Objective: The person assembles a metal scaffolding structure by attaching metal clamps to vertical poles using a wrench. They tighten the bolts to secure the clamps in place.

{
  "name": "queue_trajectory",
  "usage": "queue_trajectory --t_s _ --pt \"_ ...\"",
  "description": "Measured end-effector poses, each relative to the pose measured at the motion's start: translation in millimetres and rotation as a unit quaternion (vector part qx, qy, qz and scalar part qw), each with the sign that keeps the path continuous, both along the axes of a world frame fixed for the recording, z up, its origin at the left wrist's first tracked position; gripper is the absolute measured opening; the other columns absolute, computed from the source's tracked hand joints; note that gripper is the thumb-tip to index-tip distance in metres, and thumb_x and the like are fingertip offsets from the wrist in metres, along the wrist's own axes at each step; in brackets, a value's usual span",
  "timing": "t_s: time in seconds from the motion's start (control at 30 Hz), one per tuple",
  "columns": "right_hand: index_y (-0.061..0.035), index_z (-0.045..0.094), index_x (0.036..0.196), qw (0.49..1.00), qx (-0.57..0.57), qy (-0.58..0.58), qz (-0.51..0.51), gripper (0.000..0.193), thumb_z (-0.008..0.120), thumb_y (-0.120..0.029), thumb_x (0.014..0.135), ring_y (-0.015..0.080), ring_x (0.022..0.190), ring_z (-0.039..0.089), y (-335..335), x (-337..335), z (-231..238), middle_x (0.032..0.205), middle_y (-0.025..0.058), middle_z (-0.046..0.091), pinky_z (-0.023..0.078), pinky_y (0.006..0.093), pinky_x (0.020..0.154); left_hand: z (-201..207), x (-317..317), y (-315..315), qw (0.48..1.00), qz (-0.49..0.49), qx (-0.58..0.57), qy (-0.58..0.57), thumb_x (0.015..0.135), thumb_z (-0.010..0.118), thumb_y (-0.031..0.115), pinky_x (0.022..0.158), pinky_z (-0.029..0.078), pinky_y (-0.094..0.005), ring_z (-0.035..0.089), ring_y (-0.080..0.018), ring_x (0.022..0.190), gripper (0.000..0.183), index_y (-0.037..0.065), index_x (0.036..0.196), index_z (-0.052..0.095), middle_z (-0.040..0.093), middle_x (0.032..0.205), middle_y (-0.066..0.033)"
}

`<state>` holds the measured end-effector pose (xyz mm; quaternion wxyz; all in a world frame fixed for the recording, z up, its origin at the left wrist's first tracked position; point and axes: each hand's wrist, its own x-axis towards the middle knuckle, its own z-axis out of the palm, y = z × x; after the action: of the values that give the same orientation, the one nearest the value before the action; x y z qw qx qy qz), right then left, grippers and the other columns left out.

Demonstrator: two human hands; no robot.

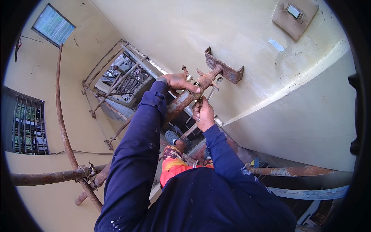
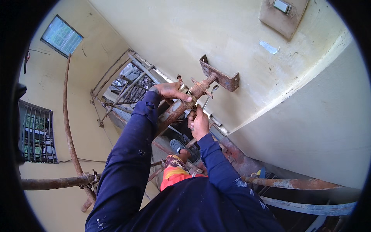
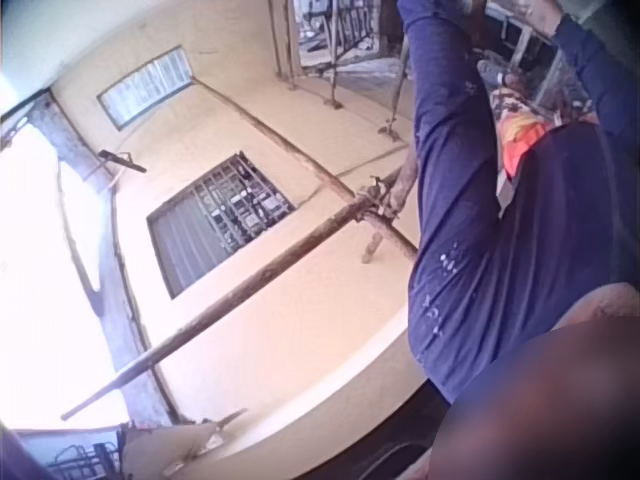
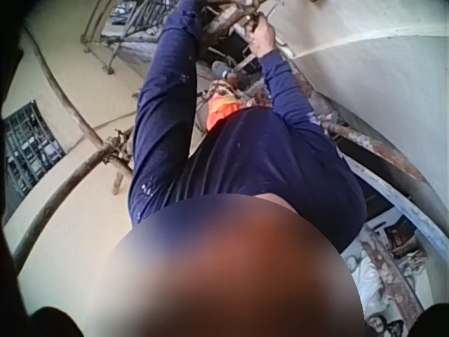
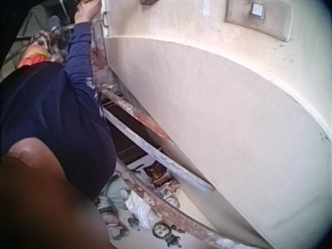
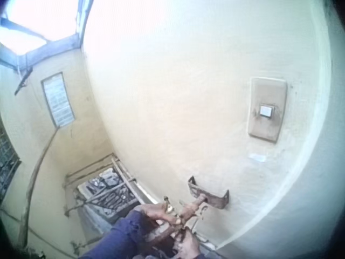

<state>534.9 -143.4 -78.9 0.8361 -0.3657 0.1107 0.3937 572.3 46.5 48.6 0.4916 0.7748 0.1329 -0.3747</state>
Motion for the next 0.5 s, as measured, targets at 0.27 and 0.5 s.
queue_trajectory --t_s 0.27,0.5 --pt "-0.0094 0.052 0.093 0.996 0.023 0.057 -0.062 0.038 0.044 -0.044 0.105 0.0092 0.042 0.036 -9.6 -8.2 3.7 0.062 -0.0008 0.047 0.028 0.0260 0.039 11.4 -14.9 -25.1 0.991 0.088 -0.007 -0.104 0.067 0.085 0.044 0.069 0.048 -0.0343 0.061 -0.0179 0.084 0.056 0.002 0.102 0.072 0.070 0.094 -0.0077" --pt "-0.0068 0.052 0.106 0.995 -0.095 0.001 0.020 0.021 0.046 -0.027 0.105 0.0095 0.047 0.046 -36.7 -91.6 2.5 0.066 -0.0006 0.048 0.039 0.0269 0.039 -31.3 3.0 -1.0 0.990 0.071 -0.057 -0.105 0.075 0.081 0.036 0.080 0.050 -0.0324 0.064 -0.0169 0.090 0.048 0.001 0.107 0.070 0.071 0.100 -0.0065"
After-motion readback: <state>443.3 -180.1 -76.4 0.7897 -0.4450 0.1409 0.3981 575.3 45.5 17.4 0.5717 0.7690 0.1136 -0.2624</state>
